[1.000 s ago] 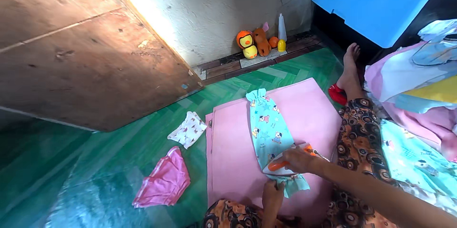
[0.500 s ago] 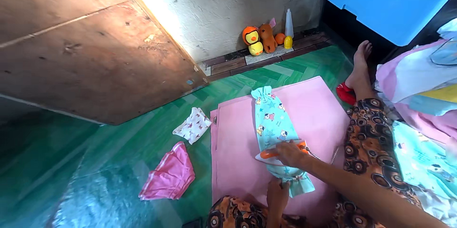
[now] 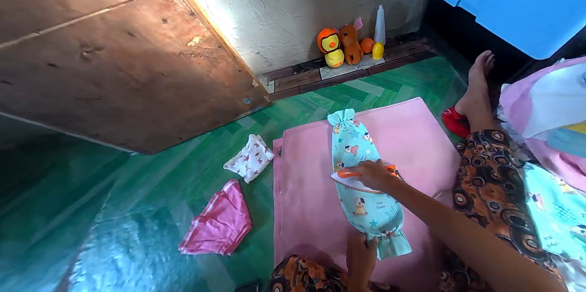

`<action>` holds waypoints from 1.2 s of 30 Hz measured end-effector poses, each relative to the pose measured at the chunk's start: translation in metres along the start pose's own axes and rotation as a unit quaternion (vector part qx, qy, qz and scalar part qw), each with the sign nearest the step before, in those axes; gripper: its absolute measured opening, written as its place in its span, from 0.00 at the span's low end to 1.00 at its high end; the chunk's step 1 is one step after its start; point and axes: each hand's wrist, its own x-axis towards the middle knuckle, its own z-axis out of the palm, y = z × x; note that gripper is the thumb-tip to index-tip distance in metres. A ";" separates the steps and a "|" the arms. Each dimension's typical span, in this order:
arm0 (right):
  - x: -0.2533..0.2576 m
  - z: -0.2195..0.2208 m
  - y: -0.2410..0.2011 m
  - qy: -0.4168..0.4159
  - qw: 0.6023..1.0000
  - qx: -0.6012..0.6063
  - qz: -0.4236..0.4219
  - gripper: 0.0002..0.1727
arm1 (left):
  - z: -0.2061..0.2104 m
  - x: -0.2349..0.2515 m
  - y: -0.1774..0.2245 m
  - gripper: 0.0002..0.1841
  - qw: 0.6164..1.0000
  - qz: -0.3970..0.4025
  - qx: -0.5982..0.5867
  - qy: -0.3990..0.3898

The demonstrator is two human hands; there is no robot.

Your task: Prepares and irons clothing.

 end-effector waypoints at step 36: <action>0.111 -0.094 0.042 0.104 0.992 0.029 0.059 0.30 | -0.004 -0.004 0.005 0.20 0.999 -0.005 -0.042 -0.006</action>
